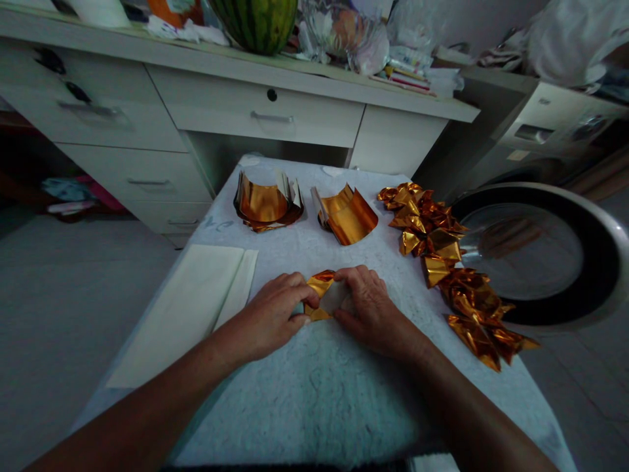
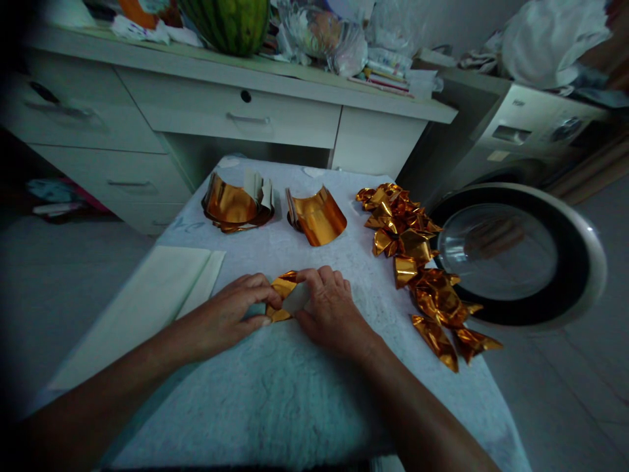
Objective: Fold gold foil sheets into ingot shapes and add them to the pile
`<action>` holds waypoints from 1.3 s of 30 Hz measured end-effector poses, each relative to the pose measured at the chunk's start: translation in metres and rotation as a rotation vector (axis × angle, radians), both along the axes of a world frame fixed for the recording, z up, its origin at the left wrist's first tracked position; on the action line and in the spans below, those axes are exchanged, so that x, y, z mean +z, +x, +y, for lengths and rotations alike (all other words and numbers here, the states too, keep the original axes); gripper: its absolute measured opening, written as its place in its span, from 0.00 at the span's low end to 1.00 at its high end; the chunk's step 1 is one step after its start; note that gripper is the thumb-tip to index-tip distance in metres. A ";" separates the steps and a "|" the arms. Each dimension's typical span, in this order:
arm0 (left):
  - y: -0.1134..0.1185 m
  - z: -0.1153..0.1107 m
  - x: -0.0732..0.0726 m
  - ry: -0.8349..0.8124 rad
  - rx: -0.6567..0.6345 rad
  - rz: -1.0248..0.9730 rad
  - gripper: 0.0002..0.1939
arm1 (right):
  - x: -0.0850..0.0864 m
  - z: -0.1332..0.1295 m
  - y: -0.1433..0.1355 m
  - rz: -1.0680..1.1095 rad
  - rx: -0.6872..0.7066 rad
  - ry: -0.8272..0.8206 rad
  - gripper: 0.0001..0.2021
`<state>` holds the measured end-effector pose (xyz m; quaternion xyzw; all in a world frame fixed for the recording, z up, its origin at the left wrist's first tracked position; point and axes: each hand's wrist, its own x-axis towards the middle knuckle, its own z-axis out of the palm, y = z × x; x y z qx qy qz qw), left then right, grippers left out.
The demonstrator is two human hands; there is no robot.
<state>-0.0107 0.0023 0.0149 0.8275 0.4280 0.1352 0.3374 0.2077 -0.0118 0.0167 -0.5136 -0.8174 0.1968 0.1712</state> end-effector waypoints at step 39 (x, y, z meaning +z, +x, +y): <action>0.011 -0.007 -0.011 0.260 0.319 0.039 0.09 | -0.007 0.024 -0.014 0.298 -0.160 0.026 0.07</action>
